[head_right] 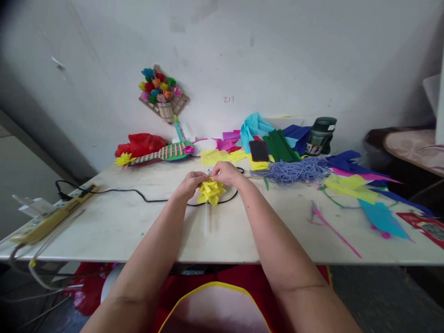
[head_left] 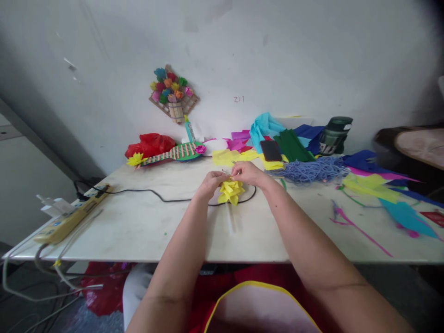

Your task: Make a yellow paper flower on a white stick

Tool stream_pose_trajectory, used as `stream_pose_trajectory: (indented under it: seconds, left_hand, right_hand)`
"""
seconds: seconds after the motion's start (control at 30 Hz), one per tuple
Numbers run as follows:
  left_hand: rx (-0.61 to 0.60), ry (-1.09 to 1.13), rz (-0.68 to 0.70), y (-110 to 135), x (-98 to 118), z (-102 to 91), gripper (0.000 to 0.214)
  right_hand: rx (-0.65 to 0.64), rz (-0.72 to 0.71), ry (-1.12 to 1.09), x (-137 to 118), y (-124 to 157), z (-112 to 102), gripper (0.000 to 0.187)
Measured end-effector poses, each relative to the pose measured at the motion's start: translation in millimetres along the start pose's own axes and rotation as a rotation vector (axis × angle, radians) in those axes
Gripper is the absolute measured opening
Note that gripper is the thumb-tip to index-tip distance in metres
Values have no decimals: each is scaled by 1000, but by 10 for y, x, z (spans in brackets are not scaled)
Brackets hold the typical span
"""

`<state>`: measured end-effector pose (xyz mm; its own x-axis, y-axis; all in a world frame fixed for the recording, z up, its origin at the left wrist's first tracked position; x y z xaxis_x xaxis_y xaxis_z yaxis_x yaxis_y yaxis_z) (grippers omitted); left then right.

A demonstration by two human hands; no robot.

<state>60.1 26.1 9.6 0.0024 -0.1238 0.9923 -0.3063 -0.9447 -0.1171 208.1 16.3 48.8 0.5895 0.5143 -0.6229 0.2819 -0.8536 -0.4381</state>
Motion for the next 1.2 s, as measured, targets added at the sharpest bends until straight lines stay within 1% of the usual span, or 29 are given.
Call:
stream_pose_trajectory:
  seconds: [0.1,0.27,0.4,0.57,0.77,0.93,1.07,1.2]
  left_hand:
    - [-3,6,-12,1,10,-6,26]
    - [6,3,-8,28,67,-16,26]
    - [6,15,-12,50,103,-18,25]
    - [-18,15,-20,37,83,-33,25]
    - [-37,-6,-25,38,75,-36,26]
    - [-31,10,-52,60,100,-10,25]
    - [1,64,-73,37,75,5,28]
    - [56,120,-125,5,21,5,34]
  right_hand:
    - [-16,-7,7,-22,8,-4,4]
    - [-18,-29,46,-63,17,-23,14]
    - [-42,-55,98,-86,27,-41,15]
    - [-72,-97,136,-89,27,-32,17]
    - [-70,-78,144,-53,13,-14,13]
    - [-61,-75,118,-77,20,-30,15]
    - [-35,-69,92,-87,22,-42,14]
    - [-21,-73,95,-78,17,-46,12]
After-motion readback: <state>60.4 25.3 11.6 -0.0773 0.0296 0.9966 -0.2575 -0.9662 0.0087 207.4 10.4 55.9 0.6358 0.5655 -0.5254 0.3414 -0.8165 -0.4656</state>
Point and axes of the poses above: each hand's wrist, its own y-axis away from the middle knuckle, its own z-axis out of the palm, x = y × z, the point moved 3 cm from there along -y, towards the middle knuckle, and after that the axes turned 4 degrees about x, right-handed, at the moved point
